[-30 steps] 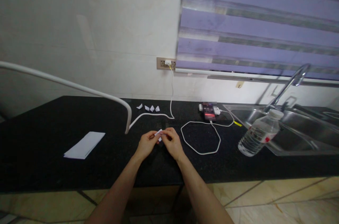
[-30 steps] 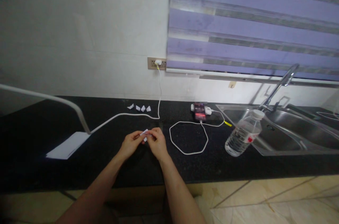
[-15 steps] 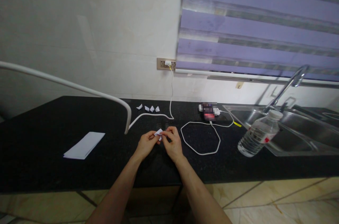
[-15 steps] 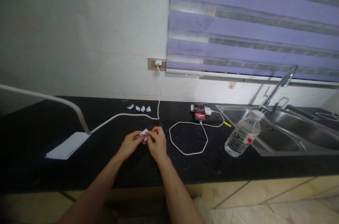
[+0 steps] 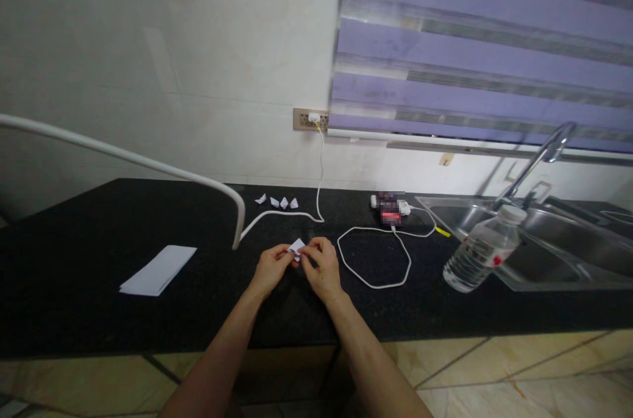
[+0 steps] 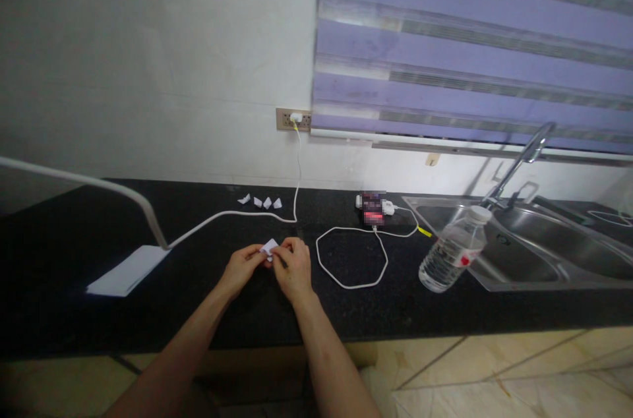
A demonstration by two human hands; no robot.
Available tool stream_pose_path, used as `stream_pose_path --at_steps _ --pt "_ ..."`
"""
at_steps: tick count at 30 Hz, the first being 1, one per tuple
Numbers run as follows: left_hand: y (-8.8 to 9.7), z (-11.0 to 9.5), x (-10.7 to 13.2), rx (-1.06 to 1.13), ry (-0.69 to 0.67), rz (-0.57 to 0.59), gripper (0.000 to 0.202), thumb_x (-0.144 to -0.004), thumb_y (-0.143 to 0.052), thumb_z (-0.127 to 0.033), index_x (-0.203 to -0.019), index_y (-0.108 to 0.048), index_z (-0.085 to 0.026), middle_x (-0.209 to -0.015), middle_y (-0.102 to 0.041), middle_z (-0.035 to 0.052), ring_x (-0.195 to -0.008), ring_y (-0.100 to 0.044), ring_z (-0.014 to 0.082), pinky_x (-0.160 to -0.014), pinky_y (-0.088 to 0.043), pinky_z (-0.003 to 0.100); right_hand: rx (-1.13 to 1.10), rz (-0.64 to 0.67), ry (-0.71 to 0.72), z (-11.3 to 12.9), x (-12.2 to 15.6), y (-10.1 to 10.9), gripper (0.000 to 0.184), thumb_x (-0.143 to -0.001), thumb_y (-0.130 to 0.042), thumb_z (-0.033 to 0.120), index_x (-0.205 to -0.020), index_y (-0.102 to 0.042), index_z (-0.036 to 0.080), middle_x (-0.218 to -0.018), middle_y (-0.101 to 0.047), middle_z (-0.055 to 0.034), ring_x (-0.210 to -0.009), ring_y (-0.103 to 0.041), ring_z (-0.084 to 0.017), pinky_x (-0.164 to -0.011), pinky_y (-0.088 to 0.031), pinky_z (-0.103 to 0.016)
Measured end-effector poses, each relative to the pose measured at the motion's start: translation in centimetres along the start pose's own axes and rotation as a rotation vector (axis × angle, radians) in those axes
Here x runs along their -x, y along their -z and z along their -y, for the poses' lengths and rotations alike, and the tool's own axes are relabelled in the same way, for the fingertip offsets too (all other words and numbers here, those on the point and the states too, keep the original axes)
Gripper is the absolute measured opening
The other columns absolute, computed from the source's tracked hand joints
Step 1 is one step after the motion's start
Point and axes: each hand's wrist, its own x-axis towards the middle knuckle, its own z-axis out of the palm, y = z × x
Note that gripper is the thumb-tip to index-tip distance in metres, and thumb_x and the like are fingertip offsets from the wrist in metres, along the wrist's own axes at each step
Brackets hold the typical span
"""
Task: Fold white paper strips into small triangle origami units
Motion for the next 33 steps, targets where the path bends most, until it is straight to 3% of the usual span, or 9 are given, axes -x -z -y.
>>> stream_pose_path --at_steps 17,33 --pt "0.28 0.65 -0.22 0.169 0.053 -0.009 0.023 -0.063 -0.057 -0.024 -0.081 -0.065 -0.012 -0.066 -0.066 0.0027 -0.062 -0.060 0.0137 -0.068 -0.045 0.026 -0.017 0.020 0.000 -0.18 0.06 -0.15 0.020 -0.078 -0.049 0.019 -0.090 -0.064 0.024 -0.085 -0.049 -0.0050 -0.082 -0.047 -0.017 -0.075 -0.039 -0.031" --pt "0.00 0.85 -0.42 0.249 0.097 -0.084 0.028 -0.058 -0.064 -0.027 -0.081 -0.065 -0.011 -0.069 -0.067 0.0036 -0.058 -0.060 0.0118 -0.064 -0.047 0.024 -0.004 0.028 0.020 -0.12 -0.04 -0.17 0.018 -0.077 -0.050 0.019 -0.087 -0.064 0.021 -0.086 -0.050 -0.0054 -0.082 -0.047 -0.016 -0.074 -0.041 -0.031"
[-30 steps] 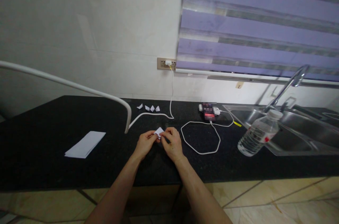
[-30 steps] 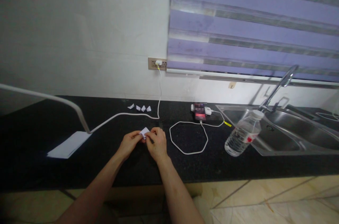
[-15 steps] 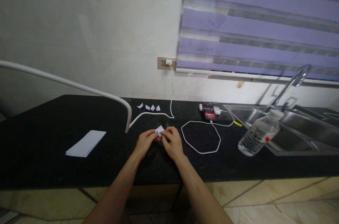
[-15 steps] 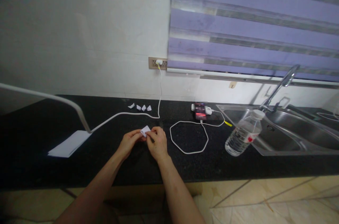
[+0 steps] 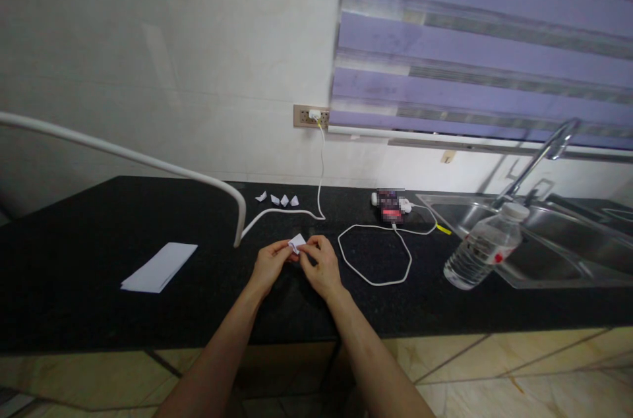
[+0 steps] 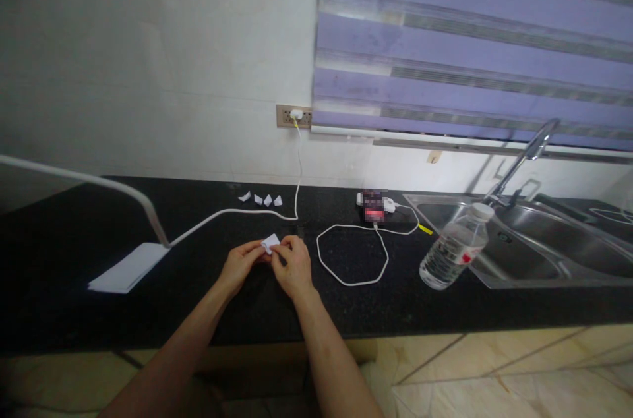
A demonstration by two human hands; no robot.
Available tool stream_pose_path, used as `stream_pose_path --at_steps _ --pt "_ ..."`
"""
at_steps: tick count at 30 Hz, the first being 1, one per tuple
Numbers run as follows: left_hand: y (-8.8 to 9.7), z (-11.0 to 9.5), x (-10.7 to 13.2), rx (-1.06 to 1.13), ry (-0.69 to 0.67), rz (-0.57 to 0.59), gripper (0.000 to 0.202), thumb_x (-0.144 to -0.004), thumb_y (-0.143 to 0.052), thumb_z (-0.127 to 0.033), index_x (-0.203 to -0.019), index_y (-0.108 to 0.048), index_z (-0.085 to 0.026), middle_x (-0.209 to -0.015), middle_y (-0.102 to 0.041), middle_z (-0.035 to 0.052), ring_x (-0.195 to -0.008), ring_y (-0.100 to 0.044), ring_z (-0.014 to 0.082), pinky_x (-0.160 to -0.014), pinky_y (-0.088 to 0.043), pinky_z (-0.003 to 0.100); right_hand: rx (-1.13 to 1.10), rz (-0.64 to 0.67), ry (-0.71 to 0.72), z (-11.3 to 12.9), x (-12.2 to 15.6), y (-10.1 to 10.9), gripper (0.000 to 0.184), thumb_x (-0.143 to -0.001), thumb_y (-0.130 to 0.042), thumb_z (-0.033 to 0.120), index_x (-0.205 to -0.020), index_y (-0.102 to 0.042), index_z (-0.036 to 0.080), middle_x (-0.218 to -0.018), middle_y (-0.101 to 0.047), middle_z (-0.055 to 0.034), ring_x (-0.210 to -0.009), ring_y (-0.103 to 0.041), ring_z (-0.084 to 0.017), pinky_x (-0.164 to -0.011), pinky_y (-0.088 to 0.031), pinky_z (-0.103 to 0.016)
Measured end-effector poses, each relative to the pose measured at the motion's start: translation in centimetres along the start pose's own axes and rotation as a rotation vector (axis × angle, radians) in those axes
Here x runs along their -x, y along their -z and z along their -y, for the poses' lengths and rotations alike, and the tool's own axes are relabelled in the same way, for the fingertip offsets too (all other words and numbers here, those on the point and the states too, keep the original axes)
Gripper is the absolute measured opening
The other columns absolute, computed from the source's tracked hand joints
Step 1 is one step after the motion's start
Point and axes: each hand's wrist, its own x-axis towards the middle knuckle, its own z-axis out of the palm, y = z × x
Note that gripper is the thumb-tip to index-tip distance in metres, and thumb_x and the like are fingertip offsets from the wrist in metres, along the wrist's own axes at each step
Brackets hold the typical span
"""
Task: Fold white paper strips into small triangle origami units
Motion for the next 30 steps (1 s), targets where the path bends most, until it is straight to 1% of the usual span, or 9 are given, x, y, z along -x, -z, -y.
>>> stream_pose_path --at_steps 5,16,20,25,30 --pt "-0.02 -0.07 0.02 -0.013 0.006 -0.017 0.028 -0.058 -0.064 -0.027 -0.082 -0.065 -0.012 -0.068 -0.067 0.0029 -0.058 -0.060 0.0118 -0.064 -0.047 0.024 -0.008 -0.002 0.001 0.03 0.03 -0.04 0.018 -0.077 -0.050 0.019 -0.087 -0.065 0.022 -0.085 -0.050 -0.0053 -0.081 -0.047 -0.016 -0.074 -0.041 -0.031" --pt "0.03 -0.08 0.07 -0.078 -0.009 -0.016 0.027 -0.060 -0.062 -0.025 -0.084 -0.064 -0.012 -0.066 -0.067 0.0021 -0.059 -0.060 0.0116 -0.065 -0.046 0.023 -0.035 0.021 -0.014 0.00 0.04 0.06 0.018 -0.078 -0.049 0.019 -0.088 -0.064 0.021 -0.086 -0.049 -0.0055 -0.083 -0.048 -0.016 -0.075 -0.042 -0.029" --pt "0.06 -0.18 0.17 -0.094 -0.028 -0.008 0.030 -0.061 -0.062 -0.028 -0.086 -0.064 -0.011 -0.066 -0.067 0.0030 -0.060 -0.060 0.0129 -0.066 -0.047 0.025 -0.057 0.014 -0.011 0.02 0.04 0.06 0.019 -0.078 -0.049 0.018 -0.088 -0.064 0.022 -0.086 -0.049 -0.0051 -0.083 -0.048 -0.016 -0.075 -0.042 -0.030" --pt "0.09 0.09 0.19 -0.116 -0.028 0.000 0.037 -0.060 -0.064 -0.035 -0.088 -0.063 -0.012 -0.071 -0.068 0.0040 -0.064 -0.062 0.0142 -0.067 -0.047 0.025 -0.086 0.005 -0.023 0.03 0.05 -0.06 0.020 -0.077 -0.049 0.017 -0.089 -0.064 0.022 -0.086 -0.049 -0.0050 -0.083 -0.048 -0.016 -0.075 -0.042 -0.030" --pt "0.08 0.52 0.11 -0.124 -0.056 0.014 0.034 -0.061 -0.063 -0.031 -0.089 -0.062 -0.012 -0.073 -0.068 0.0044 -0.065 -0.062 0.0141 -0.068 -0.047 0.025 -0.130 -0.009 -0.056 0.00 -0.01 -0.11 0.019 -0.076 -0.048 0.016 -0.086 -0.064 0.021 -0.087 -0.049 -0.0051 -0.084 -0.048 -0.016 -0.077 -0.042 -0.029"
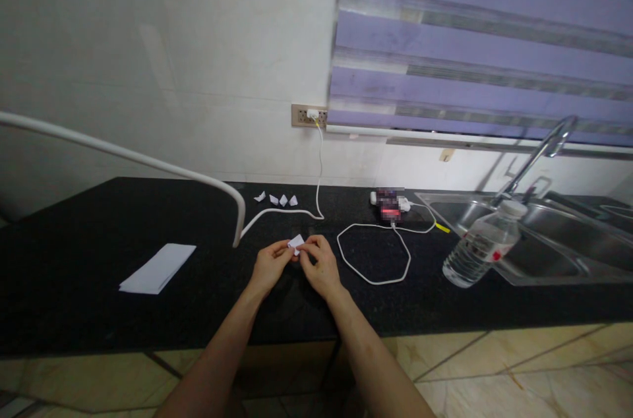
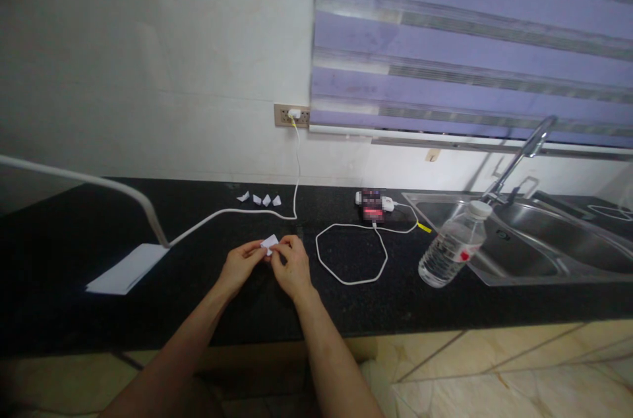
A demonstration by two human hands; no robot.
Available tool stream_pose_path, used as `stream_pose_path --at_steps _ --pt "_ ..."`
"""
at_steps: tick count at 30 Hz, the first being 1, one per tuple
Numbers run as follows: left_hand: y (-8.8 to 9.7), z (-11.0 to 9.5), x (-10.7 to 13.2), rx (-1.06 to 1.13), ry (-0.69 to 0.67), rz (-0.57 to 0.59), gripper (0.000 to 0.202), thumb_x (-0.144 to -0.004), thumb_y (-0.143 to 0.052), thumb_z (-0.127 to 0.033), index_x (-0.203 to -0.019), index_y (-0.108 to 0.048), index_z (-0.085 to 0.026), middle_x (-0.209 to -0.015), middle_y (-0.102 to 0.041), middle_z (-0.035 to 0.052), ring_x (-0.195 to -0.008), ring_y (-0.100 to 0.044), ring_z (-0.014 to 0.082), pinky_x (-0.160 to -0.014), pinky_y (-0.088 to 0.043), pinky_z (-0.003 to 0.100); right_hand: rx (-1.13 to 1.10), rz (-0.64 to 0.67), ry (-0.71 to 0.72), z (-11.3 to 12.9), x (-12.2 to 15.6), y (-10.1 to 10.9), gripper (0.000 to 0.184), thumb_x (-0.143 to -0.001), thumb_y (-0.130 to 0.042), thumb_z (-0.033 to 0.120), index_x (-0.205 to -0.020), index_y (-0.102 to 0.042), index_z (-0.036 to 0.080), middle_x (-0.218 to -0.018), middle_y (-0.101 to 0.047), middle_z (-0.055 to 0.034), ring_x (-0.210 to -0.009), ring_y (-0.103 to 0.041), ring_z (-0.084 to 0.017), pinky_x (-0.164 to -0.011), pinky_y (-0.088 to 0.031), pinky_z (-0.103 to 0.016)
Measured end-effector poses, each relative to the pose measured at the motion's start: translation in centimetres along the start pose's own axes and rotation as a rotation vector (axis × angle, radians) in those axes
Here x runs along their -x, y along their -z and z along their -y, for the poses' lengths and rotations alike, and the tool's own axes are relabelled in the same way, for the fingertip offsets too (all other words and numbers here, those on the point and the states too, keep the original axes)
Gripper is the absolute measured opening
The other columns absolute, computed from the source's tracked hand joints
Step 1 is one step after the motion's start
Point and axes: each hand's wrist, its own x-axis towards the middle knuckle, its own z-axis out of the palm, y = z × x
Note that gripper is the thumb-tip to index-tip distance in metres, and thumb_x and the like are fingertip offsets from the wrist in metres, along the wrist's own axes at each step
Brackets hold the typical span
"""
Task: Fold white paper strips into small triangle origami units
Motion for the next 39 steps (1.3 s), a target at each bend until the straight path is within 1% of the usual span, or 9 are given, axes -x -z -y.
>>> stream_pose_path --at_steps 4,7,9,14,20,22,26,29,39 --pt "-0.1 0.0 0.0 -0.021 -0.022 -0.018 0.035 -0.060 -0.063 -0.029 -0.090 -0.061 -0.012 -0.079 -0.068 0.0062 -0.067 -0.063 0.0157 -0.068 -0.049 0.027 -0.052 -0.030 -0.053 -0.1 -0.2 0.1 0.016 -0.076 -0.048 0.016 -0.084 -0.062 0.020 -0.087 -0.050 -0.0046 -0.084 -0.049 -0.015 -0.077 -0.041 -0.028" --pt "-0.3 -0.1 0.1 -0.040 -0.014 -0.052 0.037 -0.058 -0.064 -0.029 -0.091 -0.060 -0.012 -0.082 -0.068 0.0069 -0.066 -0.064 0.0162 -0.067 -0.050 0.027 -0.125 -0.086 -0.139 -0.4 -0.3 0.1 0.020 -0.076 -0.048 0.017 -0.094 -0.057 0.019 -0.091 -0.050 -0.0045 -0.079 -0.051 -0.013 -0.073 -0.043 -0.026" --pt "-0.4 -0.1 0.2 -0.052 -0.019 -0.047 0.038 -0.058 -0.064 -0.030 -0.091 -0.060 -0.012 -0.081 -0.068 0.0067 -0.066 -0.064 0.0165 -0.067 -0.050 0.028 -0.149 -0.073 -0.171 -0.5 -0.3 0.0 0.022 -0.075 -0.049 0.019 -0.097 -0.055 0.019 -0.090 -0.052 -0.0037 -0.075 -0.051 -0.013 -0.069 -0.043 -0.025" --pt "-0.6 -0.3 0.4 -0.093 -0.067 0.005 0.038 -0.060 -0.063 -0.033 -0.091 -0.059 -0.012 -0.074 -0.068 0.0048 -0.069 -0.063 0.0170 -0.071 -0.049 0.028 -0.117 0.041 -0.168 -0.8 -0.2 -0.2 0.012 -0.077 -0.048 0.023 -0.080 -0.059 0.018 -0.075 -0.054 -0.0008 -0.068 -0.050 -0.012 -0.063 -0.039 -0.023" --pt "-0.6 -0.3 0.4 -0.098 -0.083 0.032 0.034 -0.060 -0.064 -0.035 -0.085 -0.059 -0.013 -0.070 -0.067 0.0033 -0.066 -0.062 0.0154 -0.068 -0.048 0.027 -0.108 0.052 -0.190 -1.0 -0.1 -0.1 0.016 -0.079 -0.045 0.024 -0.072 -0.058 0.017 -0.066 -0.051 0.0012 -0.061 -0.046 -0.011 -0.057 -0.036 -0.021" --pt "-0.5 -0.3 0.4 -0.122 -0.097 0.029 0.033 -0.060 -0.063 -0.035 -0.084 -0.061 -0.013 -0.072 -0.066 0.0036 -0.066 -0.062 0.0150 -0.066 -0.048 0.025 -0.104 0.051 -0.193 -1.0 -0.1 -0.1 0.017 -0.079 -0.044 0.024 -0.072 -0.057 0.017 -0.066 -0.051 0.0014 -0.060 -0.046 -0.011 -0.056 -0.036 -0.021" --pt "-0.3 -0.4 0.3 -0.254 -0.144 -0.025 0.030 -0.061 -0.061 -0.037 -0.080 -0.064 -0.014 -0.072 -0.065 0.0033 -0.066 -0.059 0.0148 -0.063 -0.045 0.024 -0.103 0.051 -0.204 -1.1 -0.1 -0.3 0.015 -0.078 -0.045 0.024 -0.072 -0.057 0.017 -0.066 -0.051 0.0016 -0.060 -0.046 -0.011 -0.057 -0.035 -0.021" --pt "-0.2 -0.5 0.3 -0.306 -0.144 -0.047 0.029 -0.063 -0.059 -0.039 -0.079 -0.065 -0.015 -0.071 -0.066 0.0031 -0.066 -0.058 0.0152 -0.063 -0.044 0.024 -0.105 0.049 -0.211 -1.1 0.0 -0.3 0.015 -0.078 -0.046 0.024 -0.071 -0.056 0.017 -0.065 -0.050 0.0018 -0.060 -0.046 -0.011 -0.056 -0.035 -0.021" --pt "-0.2 -1.0 0.6 -0.266 -0.122 -0.032 0.027 -0.063 -0.058 -0.038 -0.075 -0.066 -0.016 -0.067 -0.066 0.0022 -0.065 -0.059 0.0160 -0.065 -0.043 0.024 -0.133 0.065 -0.221 -0.9 -0.1 0.0 0.016 -0.079 -0.044 0.024 -0.073 -0.057 0.017 -0.067 -0.053 0.0012 -0.061 -0.046 -0.011 -0.058 -0.036 -0.021"
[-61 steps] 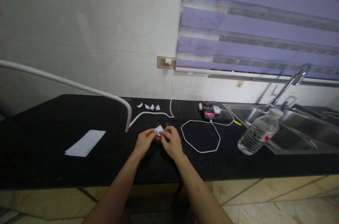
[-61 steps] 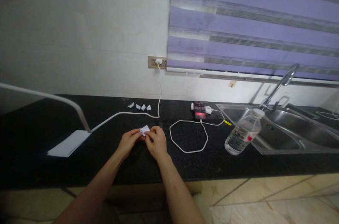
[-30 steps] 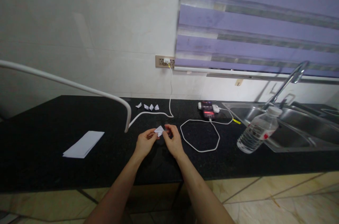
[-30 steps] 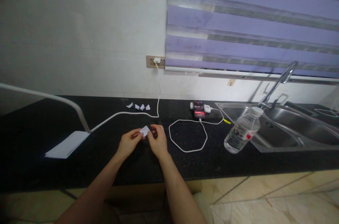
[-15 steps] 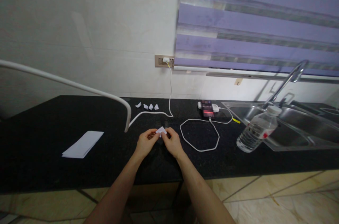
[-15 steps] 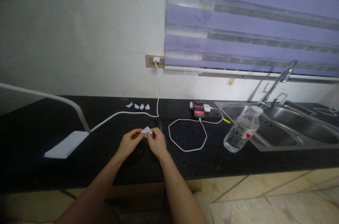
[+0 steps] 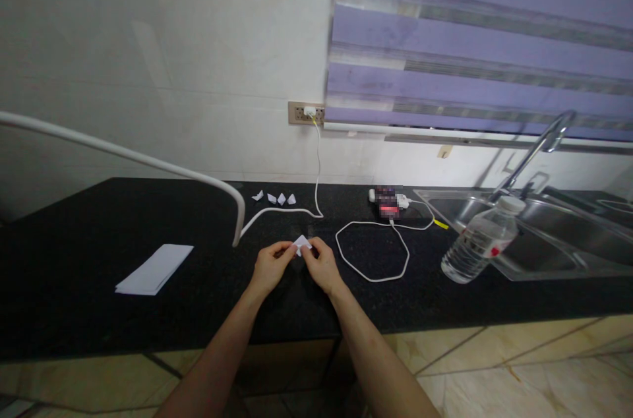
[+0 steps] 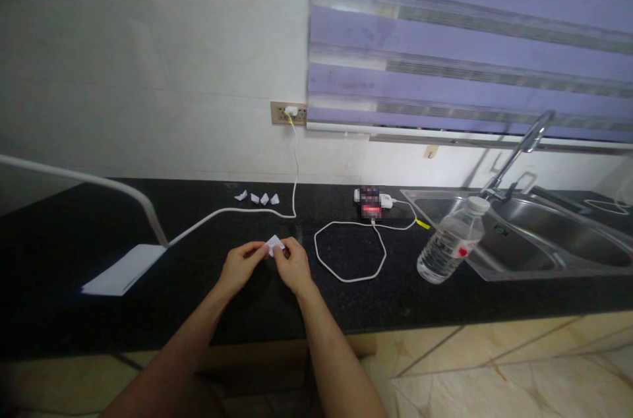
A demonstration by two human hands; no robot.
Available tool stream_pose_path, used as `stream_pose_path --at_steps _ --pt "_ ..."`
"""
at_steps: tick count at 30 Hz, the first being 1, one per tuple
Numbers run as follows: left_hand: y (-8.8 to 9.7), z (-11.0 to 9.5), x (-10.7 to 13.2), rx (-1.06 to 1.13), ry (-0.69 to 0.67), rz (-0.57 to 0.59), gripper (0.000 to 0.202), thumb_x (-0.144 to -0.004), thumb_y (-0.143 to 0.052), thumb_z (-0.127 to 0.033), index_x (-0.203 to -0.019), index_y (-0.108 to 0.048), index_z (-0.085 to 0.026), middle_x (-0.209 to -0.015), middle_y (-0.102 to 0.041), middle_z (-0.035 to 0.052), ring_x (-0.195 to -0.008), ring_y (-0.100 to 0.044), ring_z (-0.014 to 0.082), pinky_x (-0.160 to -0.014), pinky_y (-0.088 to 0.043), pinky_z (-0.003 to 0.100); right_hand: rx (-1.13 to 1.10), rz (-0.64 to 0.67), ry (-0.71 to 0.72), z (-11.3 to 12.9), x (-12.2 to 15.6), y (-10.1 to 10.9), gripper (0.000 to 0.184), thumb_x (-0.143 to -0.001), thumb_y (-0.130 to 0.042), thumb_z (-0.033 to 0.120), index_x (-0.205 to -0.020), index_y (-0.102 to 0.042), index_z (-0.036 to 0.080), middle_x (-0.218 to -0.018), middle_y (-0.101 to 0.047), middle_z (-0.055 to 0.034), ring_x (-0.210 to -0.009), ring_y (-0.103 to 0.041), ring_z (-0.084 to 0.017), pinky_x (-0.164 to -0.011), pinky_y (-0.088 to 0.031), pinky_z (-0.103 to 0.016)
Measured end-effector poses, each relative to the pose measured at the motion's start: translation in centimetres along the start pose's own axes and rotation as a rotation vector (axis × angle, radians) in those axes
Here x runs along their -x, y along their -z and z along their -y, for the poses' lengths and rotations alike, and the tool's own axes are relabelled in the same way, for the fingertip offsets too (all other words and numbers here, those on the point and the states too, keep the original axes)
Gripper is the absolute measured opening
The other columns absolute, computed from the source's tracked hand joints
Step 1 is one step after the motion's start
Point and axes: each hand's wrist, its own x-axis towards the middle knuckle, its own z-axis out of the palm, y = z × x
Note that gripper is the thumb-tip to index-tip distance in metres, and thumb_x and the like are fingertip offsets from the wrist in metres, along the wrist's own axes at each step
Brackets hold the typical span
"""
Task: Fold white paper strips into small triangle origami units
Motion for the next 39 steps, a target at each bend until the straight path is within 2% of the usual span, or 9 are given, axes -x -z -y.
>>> stream_pose_path --at_steps 5,17,21,24,27,32,39 --pt "0.2 -0.2 0.0 -0.049 -0.026 0.026 0.028 -0.070 -0.050 -0.041 -0.066 -0.065 -0.017 -0.063 -0.064 0.0011 -0.067 -0.058 0.0157 -0.069 -0.041 0.025 -0.016 0.017 0.001 0.0 0.0 0.1 0.017 -0.079 -0.044 0.025 -0.072 -0.057 0.017 -0.068 -0.053 0.0010 -0.061 -0.047 -0.011 -0.058 -0.037 -0.021" --pt "-0.2 -0.4 0.1 0.056 0.066 0.067 0.026 -0.063 -0.059 -0.037 -0.074 -0.066 -0.015 -0.065 -0.067 0.0030 -0.063 -0.061 0.0164 -0.065 -0.045 0.026 -0.172 0.007 -0.097 0.3 -0.2 0.1 0.018 -0.077 -0.045 0.029 -0.080 -0.057 0.017 -0.063 -0.052 0.0021 -0.055 -0.047 -0.010 -0.053 -0.039 -0.021" --pt "-0.3 -0.1 -0.1 0.090 0.081 0.064 0.027 -0.062 -0.061 -0.036 -0.076 -0.066 -0.015 -0.066 -0.067 0.0034 -0.064 -0.061 0.0164 -0.066 -0.046 0.026 -0.283 -0.038 -0.125 -0.1 -0.3 -0.3 0.023 -0.074 -0.050 0.027 -0.095 -0.053 0.017 -0.065 -0.052 0.0023 -0.056 -0.049 -0.010 -0.052 -0.040 -0.020" --pt "-0.2 0.0 -0.2 0.099 0.087 0.008 0.028 -0.063 -0.059 -0.038 -0.076 -0.065 -0.014 -0.065 -0.067 0.0034 -0.063 -0.061 0.0162 -0.066 -0.045 0.026 -0.368 -0.038 -0.155 -0.4 -0.3 -0.5 0.031 -0.072 -0.053 0.026 -0.102 -0.048 0.017 -0.064 -0.051 0.0031 -0.055 -0.049 -0.009 -0.051 -0.041 -0.020" --pt "-0.1 0.0 -0.2 0.133 0.106 -0.021 0.028 -0.064 -0.059 -0.039 -0.076 -0.065 -0.014 -0.067 -0.067 0.0036 -0.063 -0.061 0.0156 -0.067 -0.045 0.026 -0.406 -0.052 -0.157 -0.4 -0.3 -0.6 0.027 -0.071 -0.056 0.025 -0.095 -0.046 0.018 -0.065 -0.053 0.0032 -0.056 -0.051 -0.009 -0.053 -0.041 -0.020" --pt "-0.1 0.3 -0.2 0.148 0.086 0.030 0.029 -0.063 -0.059 -0.038 -0.078 -0.064 -0.014 -0.069 -0.067 0.0034 -0.066 -0.061 0.0150 -0.068 -0.044 0.025 -0.400 -0.094 -0.144 -0.3 -0.3 -0.4 0.016 -0.070 -0.057 0.024 -0.082 -0.049 0.017 -0.067 -0.052 0.0025 -0.060 -0.051 -0.009 -0.056 -0.042 -0.021" --pt "-0.2 0.5 -0.2 0.152 0.068 0.092 0.024 -0.063 -0.061 -0.035 -0.073 -0.064 -0.014 -0.064 -0.065 0.0014 -0.063 -0.059 0.0136 -0.066 -0.044 0.023 -0.411 -0.043 -0.158 0.2 -0.2 -0.2 0.014 -0.070 -0.056 0.023 -0.083 -0.055 0.016 -0.070 -0.054 0.0007 -0.061 -0.052 -0.010 -0.059 -0.044 -0.023"
